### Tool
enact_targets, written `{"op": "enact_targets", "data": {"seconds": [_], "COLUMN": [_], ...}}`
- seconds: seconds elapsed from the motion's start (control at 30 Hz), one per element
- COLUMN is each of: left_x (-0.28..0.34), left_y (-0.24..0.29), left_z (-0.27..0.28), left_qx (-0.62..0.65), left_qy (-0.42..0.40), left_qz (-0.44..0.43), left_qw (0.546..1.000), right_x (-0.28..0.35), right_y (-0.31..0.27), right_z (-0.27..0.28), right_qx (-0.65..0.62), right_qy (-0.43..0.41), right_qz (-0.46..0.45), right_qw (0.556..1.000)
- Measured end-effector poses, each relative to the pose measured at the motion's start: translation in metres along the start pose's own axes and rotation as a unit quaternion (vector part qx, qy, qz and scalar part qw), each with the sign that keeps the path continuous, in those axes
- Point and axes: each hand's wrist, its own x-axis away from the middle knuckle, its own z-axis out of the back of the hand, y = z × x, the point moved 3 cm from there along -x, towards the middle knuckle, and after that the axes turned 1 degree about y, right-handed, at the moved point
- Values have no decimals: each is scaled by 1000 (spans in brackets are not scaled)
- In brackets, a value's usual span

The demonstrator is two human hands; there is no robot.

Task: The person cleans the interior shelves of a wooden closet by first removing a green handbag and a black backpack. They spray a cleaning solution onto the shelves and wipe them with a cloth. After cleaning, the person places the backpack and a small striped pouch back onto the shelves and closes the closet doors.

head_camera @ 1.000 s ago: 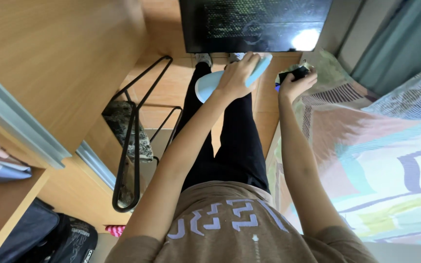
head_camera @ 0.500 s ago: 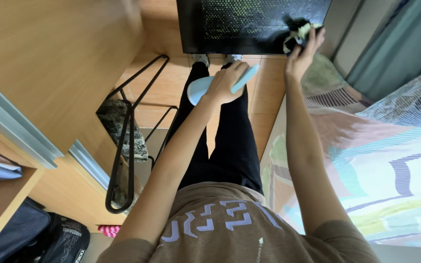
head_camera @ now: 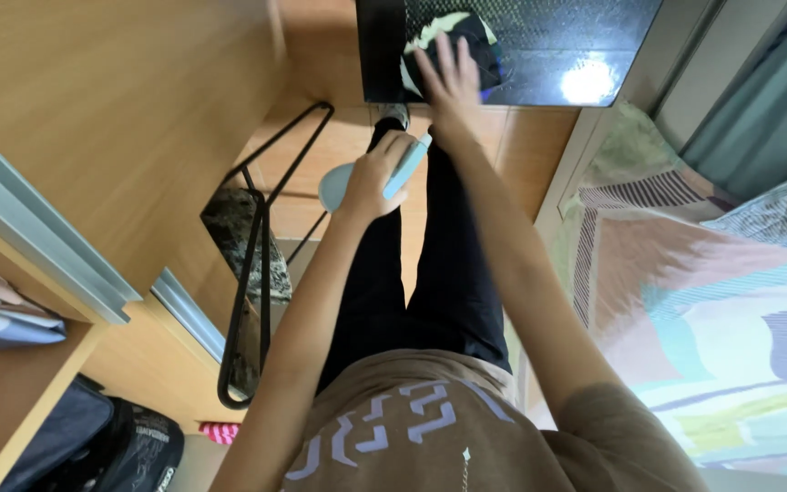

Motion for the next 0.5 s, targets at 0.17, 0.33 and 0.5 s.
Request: {"op": "enact_targets", "data": {"seconds": [0.17, 0.33, 0.5], "left_x": [-5, -1, 7], "left_y": [-9, 3, -11], "left_z": [-18, -17, -17], "left_qx": [16, 38, 38], "left_qy": [20, 35, 80], "left_qz": [10, -13, -15], "left_qw": [1000, 999, 996], "right_x": [38, 63, 84], "right_y": [88, 108, 105], "right_z": [44, 65, -18], "right_qx": [-8, -29, -300], "right_qy": [55, 95, 145], "right_qz": [8, -107, -170], "right_qw": [998, 989, 927]}}
